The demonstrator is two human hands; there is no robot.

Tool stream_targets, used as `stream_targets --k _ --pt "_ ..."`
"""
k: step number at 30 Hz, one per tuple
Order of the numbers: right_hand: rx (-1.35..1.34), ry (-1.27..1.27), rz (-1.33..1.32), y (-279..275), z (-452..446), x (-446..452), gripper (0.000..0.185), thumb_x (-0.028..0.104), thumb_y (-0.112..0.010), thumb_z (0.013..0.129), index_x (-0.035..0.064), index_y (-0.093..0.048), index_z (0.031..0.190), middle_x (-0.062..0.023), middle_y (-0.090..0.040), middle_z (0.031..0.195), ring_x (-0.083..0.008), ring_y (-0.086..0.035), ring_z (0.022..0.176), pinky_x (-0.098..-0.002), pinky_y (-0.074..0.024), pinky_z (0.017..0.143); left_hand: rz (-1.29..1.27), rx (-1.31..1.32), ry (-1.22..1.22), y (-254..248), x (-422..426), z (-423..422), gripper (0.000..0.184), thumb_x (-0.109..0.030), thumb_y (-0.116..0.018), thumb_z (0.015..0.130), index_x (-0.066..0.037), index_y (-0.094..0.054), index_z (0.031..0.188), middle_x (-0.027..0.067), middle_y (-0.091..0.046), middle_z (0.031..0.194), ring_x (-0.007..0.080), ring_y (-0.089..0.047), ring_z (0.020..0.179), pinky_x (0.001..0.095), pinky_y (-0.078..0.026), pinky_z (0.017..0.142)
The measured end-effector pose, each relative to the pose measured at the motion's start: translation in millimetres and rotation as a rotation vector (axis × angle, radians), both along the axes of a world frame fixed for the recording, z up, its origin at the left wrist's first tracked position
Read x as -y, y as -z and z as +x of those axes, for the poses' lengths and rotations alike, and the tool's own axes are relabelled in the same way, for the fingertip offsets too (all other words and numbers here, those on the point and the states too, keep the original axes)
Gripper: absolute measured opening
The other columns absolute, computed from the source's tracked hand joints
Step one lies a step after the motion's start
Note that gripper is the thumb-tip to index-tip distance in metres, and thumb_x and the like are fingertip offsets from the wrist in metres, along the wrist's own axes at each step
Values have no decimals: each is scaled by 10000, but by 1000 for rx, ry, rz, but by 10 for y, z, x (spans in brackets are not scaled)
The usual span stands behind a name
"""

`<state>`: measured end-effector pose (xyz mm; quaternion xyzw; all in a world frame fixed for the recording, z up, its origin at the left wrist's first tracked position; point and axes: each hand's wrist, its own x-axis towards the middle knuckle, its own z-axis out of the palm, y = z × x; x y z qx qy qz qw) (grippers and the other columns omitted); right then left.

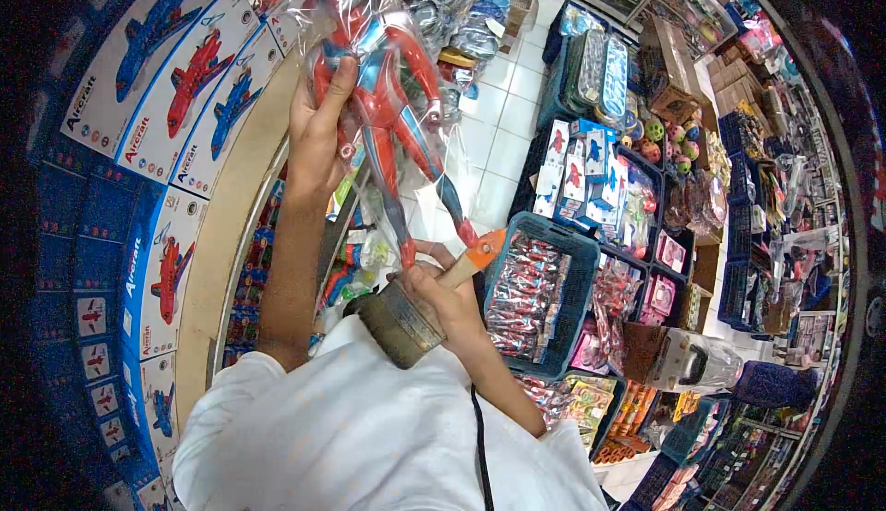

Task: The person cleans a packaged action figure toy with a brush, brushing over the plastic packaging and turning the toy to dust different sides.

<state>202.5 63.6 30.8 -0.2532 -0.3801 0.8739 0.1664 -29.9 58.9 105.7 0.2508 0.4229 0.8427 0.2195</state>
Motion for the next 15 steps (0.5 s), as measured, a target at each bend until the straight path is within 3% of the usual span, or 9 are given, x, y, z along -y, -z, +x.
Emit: stream_targets --k 8,15 --pt "-23 -32 37 89 41 -21 475 273 -672 926 38 -512 1307 -67 -542 804 -161 -538 780 -416 -485 952 -42 8 -52 98 -5 -54 399 -225 -708 920 -88 -514 1241 -3 -629 1029 83 -614 836 254 -528 718" --pt "-105 64 120 44 39 -101 673 378 -654 931 -26 -404 1408 18 -392 606 -143 -499 760 -305 -428 794 7 102 -45 23 -2 -29 372 -223 -691 933 -97 -521 1239 -8 -628 1009 67 -613 815 244 -519 697"
